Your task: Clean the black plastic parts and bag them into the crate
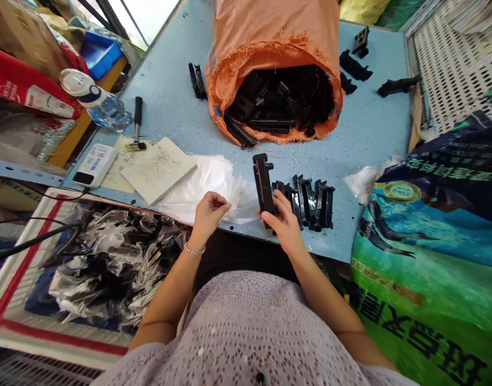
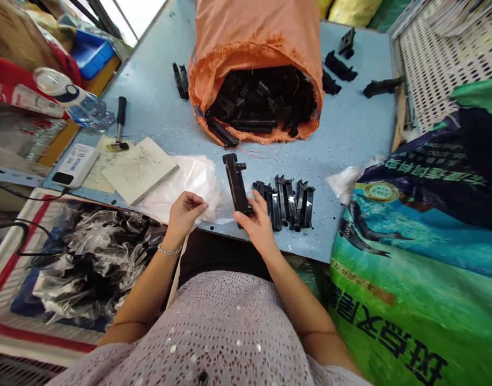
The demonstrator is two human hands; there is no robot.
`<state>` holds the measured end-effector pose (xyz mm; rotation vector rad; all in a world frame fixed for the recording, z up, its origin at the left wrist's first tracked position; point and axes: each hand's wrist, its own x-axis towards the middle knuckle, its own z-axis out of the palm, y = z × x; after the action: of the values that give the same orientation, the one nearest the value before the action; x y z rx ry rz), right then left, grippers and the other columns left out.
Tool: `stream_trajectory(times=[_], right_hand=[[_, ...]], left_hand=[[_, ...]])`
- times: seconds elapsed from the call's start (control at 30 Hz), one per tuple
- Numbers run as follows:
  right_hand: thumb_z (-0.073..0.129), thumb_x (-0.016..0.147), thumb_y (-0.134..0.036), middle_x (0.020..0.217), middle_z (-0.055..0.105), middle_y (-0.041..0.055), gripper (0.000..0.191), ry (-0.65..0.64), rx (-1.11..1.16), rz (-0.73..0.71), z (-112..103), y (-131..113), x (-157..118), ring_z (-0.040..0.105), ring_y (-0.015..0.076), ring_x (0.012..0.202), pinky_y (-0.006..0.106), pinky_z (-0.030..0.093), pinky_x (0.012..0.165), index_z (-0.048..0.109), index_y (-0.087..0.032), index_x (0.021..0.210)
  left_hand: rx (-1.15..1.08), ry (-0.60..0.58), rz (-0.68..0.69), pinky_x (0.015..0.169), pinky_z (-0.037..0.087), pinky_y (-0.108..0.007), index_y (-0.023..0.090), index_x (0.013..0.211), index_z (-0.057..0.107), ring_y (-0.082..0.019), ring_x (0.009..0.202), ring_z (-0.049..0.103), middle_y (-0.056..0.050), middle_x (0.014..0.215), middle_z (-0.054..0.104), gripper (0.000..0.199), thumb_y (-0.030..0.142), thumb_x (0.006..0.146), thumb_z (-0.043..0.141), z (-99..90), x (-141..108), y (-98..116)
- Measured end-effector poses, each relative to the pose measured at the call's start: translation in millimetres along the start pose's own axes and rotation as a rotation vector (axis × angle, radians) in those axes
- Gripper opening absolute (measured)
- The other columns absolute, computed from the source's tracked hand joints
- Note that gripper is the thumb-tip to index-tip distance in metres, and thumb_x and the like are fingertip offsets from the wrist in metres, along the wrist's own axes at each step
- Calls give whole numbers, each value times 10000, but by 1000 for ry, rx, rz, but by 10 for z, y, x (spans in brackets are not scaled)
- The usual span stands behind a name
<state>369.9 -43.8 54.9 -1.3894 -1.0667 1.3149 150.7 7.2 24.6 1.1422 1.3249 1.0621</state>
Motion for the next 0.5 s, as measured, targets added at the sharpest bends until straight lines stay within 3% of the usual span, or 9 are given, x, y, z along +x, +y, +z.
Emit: stream_trajectory(times=[0.1, 0.17, 0.23, 0.37, 0.5], right_hand=[[779, 806, -491, 1400, 610, 94, 474, -53, 191, 85, 73, -85, -52, 707, 247, 1039, 353, 595, 745, 704, -280, 1225], [780, 806, -486, 1171, 723, 76, 413, -206, 334, 207, 154, -71, -4, 726, 227, 950, 322, 578, 709, 733, -246, 1139], [800, 788, -483, 966, 756, 60, 361, -264, 444, 293, 213, -13, 81, 733, 210, 873, 303, 566, 698, 749, -207, 1015], [844, 752, -457, 883, 763, 55, 321, -185, 560, 353, 179, 88, 200, 734, 193, 816, 280, 561, 672, 749, -192, 906], [860, 745, -415, 898, 768, 53, 314, -144, 507, 324, 32, 34, 128, 734, 182, 840, 247, 554, 653, 761, -191, 941]], left_hand=[[-112, -14, -10, 687, 493, -262, 192, 822, 570, -126, 725, 607, 7, 790, 641, 308, 300, 704, 833, 113, -25, 3], [-118, -37, 6, 715, 507, -277, 193, 807, 562, -134, 741, 619, 2, 791, 648, 294, 308, 719, 819, 163, -52, 0], [-57, -41, 46, 751, 518, -296, 196, 811, 569, -146, 769, 632, -10, 815, 665, 238, 309, 766, 774, 152, -71, -7], [252, -34, 205, 872, 534, -362, 204, 849, 643, -195, 914, 670, -54, 933, 712, 52, 224, 874, 603, -13, -61, -11], [546, -123, 334, 987, 528, -434, 201, 1068, 733, -243, 1094, 660, -105, 1146, 718, 323, 135, 905, 462, -89, -10, -6]])
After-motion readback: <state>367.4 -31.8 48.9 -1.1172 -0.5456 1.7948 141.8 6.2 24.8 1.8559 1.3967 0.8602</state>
